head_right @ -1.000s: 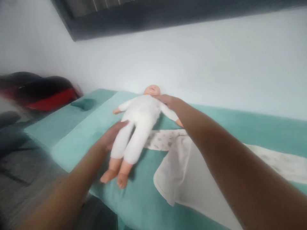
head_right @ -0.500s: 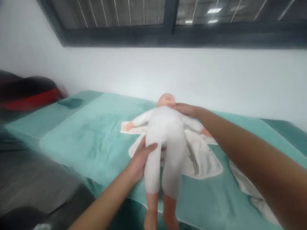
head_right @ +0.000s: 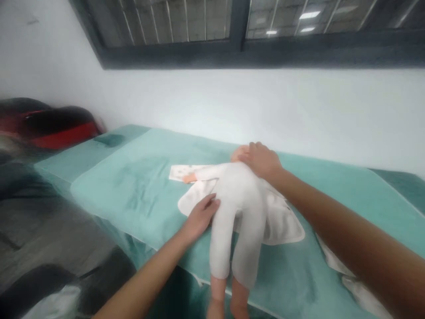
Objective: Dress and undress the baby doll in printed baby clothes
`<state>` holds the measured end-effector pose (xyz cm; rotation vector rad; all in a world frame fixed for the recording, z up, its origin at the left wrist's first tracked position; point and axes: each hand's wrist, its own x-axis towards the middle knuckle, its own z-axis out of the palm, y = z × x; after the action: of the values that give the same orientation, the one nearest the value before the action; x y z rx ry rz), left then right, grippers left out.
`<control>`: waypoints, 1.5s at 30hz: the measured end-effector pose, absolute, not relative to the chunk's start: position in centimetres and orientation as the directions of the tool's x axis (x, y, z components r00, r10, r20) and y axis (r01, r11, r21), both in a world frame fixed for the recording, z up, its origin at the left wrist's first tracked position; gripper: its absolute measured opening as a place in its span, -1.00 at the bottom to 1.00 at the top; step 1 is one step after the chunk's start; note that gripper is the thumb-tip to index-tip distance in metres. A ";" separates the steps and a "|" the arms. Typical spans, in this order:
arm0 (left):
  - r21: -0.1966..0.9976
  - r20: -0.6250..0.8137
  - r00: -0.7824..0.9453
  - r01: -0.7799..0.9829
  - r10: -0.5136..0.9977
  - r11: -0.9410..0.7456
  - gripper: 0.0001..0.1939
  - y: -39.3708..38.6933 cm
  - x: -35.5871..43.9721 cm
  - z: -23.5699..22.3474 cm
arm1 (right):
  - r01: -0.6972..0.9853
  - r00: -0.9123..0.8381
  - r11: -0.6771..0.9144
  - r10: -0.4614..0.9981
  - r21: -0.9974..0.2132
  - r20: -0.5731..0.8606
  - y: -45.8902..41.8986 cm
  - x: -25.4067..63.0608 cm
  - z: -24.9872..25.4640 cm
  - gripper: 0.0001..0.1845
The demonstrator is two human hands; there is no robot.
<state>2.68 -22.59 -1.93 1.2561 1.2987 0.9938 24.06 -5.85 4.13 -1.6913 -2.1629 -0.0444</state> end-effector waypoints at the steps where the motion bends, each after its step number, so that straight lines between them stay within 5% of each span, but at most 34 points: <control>1: 0.957 -0.072 0.043 0.286 0.997 0.057 -0.57 -21.8 2.1 -2.1 | 0.935 -0.231 0.306 0.907 -0.176 0.351 -6.0 22.7 4.2 -0.41; 5: 0.574 0.131 0.100 0.803 0.986 -0.158 -0.70 -18.8 1.2 -3.3 | 0.768 -0.610 0.633 0.770 -0.098 0.188 -5.8 16.4 3.1 -0.49; 8: 0.300 0.132 0.157 0.935 0.979 -0.191 -0.70 -18.1 1.7 -4.5 | 0.670 -0.741 0.728 0.665 -0.142 -0.091 -5.0 12.8 1.6 -0.51; 11: 0.242 0.156 0.121 0.958 0.980 -0.157 -0.68 -18.3 2.2 -5.0 | 0.689 -0.725 0.707 0.668 -0.159 -0.168 -4.5 11.6 0.8 -0.60; 15: 0.183 0.187 0.092 0.975 0.978 -0.127 -0.68 -17.0 2.5 -4.9 | 0.660 -0.721 0.681 0.693 -0.317 -0.013 -4.8 13.4 1.3 -0.57; 18: 0.335 0.228 0.018 0.937 0.973 -0.096 -0.72 -14.7 2.2 -4.8 | 0.646 -0.643 0.622 0.756 -0.442 0.124 -5.6 15.3 2.3 -0.50; 21: 0.615 0.201 -0.069 0.786 0.977 -0.071 -0.80 -12.4 0.8 -4.8 | 0.635 -0.606 0.585 0.782 -0.505 0.144 -6.4 15.9 3.0 -0.53; 24: 0.730 0.195 -0.128 0.681 0.972 -0.057 -0.78 -11.3 -1.4 -4.9 | 0.627 -0.623 0.594 0.771 -0.504 0.134 -6.9 15.7 3.2 -0.55; 26: 0.883 0.155 -0.199 0.466 0.968 -0.045 -0.77 -11.1 -2.7 -4.9 | 0.664 -0.608 0.578 0.787 -0.474 0.106 -7.0 15.4 3.4 -0.53; 28: 0.997 0.045 -0.237 0.066 0.970 -0.030 -0.83 -11.0 -3.7 -5.0 | 0.727 -0.570 0.544 0.818 -0.418 0.073 -7.1 15.3 3.5 -0.51; 30: 0.967 -0.037 -0.229 -0.253 0.973 -0.023 -0.87 -11.0 -4.3 -5.1 | 0.795 -0.535 0.518 0.844 -0.315 0.041 -7.2 15.0 3.5 -0.50; 32: 0.946 -0.032 -0.253 -0.320 0.967 -0.052 -0.87 -11.1 -4.3 -5.2 | 0.844 -0.510 0.505 0.860 -0.182 0.018 -7.1 14.7 3.2 -0.49; 35: 0.963 0.054 -0.303 -0.236 0.951 -0.130 -0.90 -11.6 -3.3 -5.3 | 0.853 -0.521 0.521 0.854 -0.027 0.014 -6.8 13.9 2.3 -0.54; 39: 0.891 0.371 -0.009 0.285 0.929 -0.353 -0.87 -12.6 -1.4 -5.6 | 0.794 -0.606 0.603 0.795 0.074 0.028 -6.3 13.1 1.4 -0.79; 42: 0.798 0.391 0.076 0.469 0.917 -0.379 -0.82 -13.0 -0.8 -6.0 | 0.783 -0.599 0.610 0.792 -0.121 0.116 -6.7 14.2 1.8 -0.75; 45: 0.751 0.385 0.023 0.573 0.923 -0.327 -0.81 -13.1 -0.9 -6.2 | 0.817 -0.239 0.401 0.890 -0.415 0.389 -7.9 18.0 2.2 -0.67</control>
<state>-0.88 -13.07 -6.22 1.9202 1.5228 1.2254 18.04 -7.86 2.22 -1.4499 -2.0918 0.1671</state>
